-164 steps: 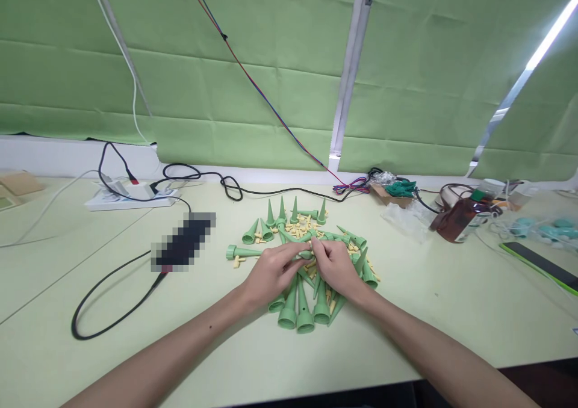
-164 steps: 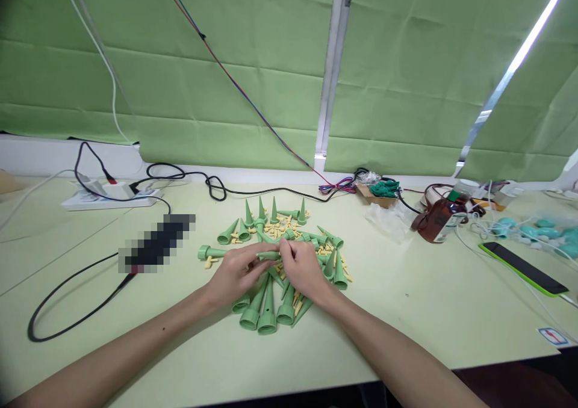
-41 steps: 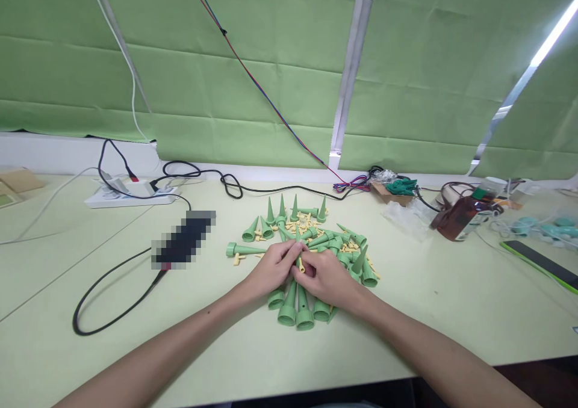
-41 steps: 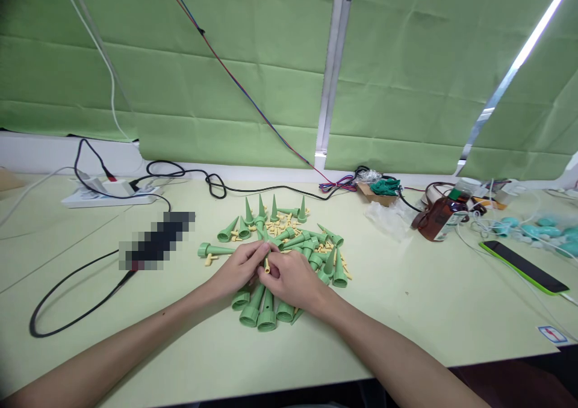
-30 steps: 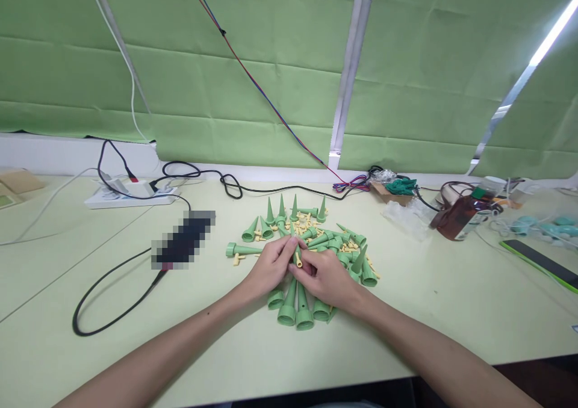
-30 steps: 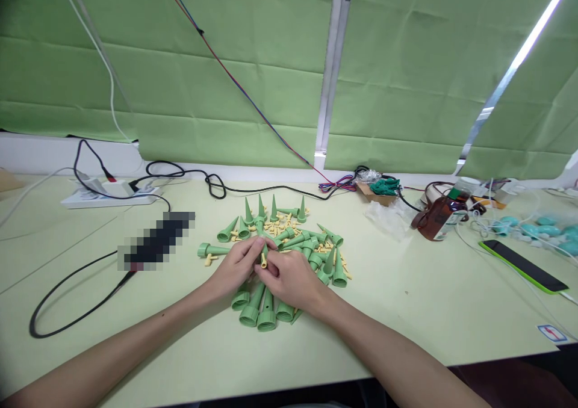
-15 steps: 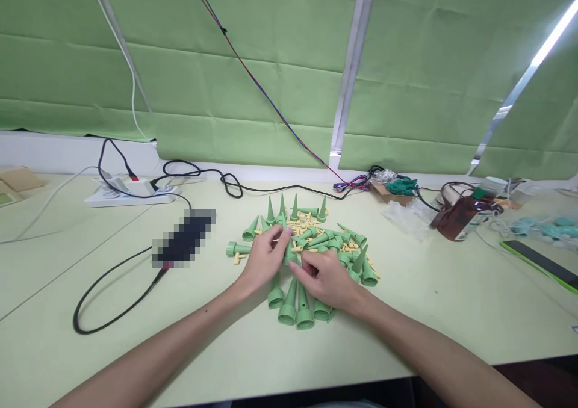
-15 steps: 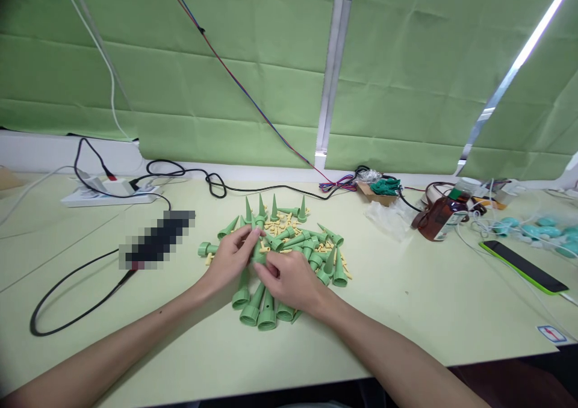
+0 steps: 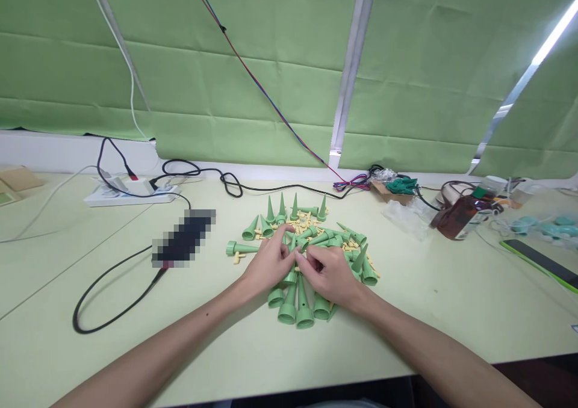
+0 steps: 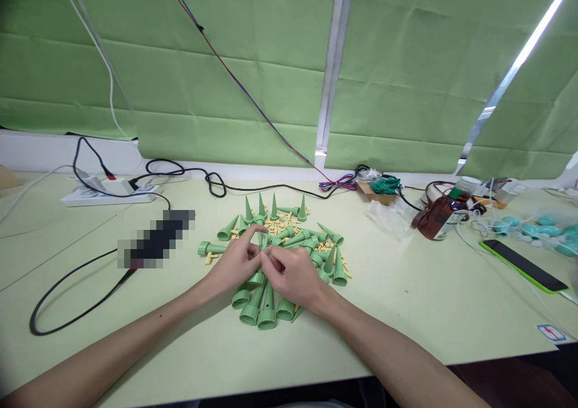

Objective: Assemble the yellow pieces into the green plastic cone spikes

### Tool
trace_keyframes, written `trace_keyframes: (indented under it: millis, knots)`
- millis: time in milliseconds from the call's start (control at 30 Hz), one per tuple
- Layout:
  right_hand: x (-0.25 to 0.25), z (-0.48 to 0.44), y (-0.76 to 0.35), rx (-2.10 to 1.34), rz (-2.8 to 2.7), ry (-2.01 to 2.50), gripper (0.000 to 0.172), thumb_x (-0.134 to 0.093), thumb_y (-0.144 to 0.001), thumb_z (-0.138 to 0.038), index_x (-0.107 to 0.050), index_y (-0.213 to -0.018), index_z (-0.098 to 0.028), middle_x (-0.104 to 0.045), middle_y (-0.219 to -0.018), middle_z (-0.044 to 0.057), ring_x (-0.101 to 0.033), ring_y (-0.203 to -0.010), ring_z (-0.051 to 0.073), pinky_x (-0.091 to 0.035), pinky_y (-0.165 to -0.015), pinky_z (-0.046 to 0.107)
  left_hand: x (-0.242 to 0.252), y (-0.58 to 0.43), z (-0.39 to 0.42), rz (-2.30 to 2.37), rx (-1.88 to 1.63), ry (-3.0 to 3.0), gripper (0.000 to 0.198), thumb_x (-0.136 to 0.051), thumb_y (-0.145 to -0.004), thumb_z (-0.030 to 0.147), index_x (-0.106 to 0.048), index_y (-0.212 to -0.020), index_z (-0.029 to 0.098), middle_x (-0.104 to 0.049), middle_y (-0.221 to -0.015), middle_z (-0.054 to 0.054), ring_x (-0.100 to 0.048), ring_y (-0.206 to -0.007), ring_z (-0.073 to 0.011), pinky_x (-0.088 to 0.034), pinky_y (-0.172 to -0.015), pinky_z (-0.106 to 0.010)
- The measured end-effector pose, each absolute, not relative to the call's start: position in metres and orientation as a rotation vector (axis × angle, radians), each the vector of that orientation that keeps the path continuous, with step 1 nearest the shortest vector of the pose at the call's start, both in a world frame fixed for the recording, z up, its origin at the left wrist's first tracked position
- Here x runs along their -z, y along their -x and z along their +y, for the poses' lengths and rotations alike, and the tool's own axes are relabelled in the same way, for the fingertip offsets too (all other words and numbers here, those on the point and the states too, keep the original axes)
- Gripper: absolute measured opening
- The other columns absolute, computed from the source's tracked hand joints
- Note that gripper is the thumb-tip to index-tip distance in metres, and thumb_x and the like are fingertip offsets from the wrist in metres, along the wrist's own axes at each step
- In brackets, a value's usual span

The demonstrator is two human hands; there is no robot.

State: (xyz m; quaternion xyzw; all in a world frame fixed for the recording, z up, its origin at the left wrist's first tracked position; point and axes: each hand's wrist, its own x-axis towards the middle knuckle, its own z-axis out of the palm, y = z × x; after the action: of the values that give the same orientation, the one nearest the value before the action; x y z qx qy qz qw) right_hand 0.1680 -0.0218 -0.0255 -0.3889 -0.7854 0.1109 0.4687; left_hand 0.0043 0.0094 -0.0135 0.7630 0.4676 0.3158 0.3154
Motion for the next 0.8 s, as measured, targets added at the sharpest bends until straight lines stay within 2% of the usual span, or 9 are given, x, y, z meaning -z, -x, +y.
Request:
trace_keyframes:
  millis: [167,367,533,800]
  knots:
    - [0.0242,-0.0232,-0.1679,-0.321,-1.958,0.944,0.039,-0.047,-0.093,-0.022,-0.023,-0.062,-0.021,-0.026,-0.052,-0.007,-0.026,-0.046,0.008,-0.025,-0.047,0.024,0.0150,-0.0028,0.0082,1.275,-0.755,-2.125,0.042,-0.048,-0.083,0.025,-0.047,-0.125,0.021,-0.052,-0.056,0.006,-0.050,-0.058,-0.0179,-0.036,-0.057,-0.025]
    - [0.0256,-0.0242,-0.1667,-0.302,-1.997,0.953,0.039,-0.047,-0.093,-0.022,-0.026,-0.060,-0.021,-0.027,-0.051,-0.007,-0.027,-0.046,0.008,-0.025,-0.048,0.024,0.0134,-0.0029,0.0075,1.314,-0.774,-2.170,0.043,-0.049,-0.080,0.021,-0.051,-0.123,0.020,-0.051,-0.054,0.006,-0.049,-0.055,-0.0182,-0.033,-0.055,-0.026]
    - [0.0261,-0.0253,-0.1666,-0.334,-2.017,0.939,0.038,-0.046,-0.093,-0.023,-0.025,-0.061,-0.021,-0.028,-0.051,-0.006,-0.029,-0.046,0.008,-0.026,-0.048,0.025,0.0121,-0.0041,0.0078,1.340,-0.811,-2.184,0.034,-0.049,-0.084,0.027,-0.053,-0.117,0.021,-0.048,-0.050,0.007,-0.046,-0.051,-0.0167,-0.032,-0.055,-0.026]
    - [0.0260,-0.0260,-0.1669,-0.363,-2.005,0.904,0.038,-0.048,-0.092,-0.022,-0.024,-0.062,-0.021,-0.027,-0.052,-0.007,-0.024,-0.047,0.008,-0.023,-0.048,0.025,0.0096,-0.0049,0.0078,1.347,-0.841,-2.189,0.021,-0.046,-0.090,0.032,-0.055,-0.105,0.021,-0.044,-0.048,0.008,-0.043,-0.048,-0.0144,-0.030,-0.053,-0.025]
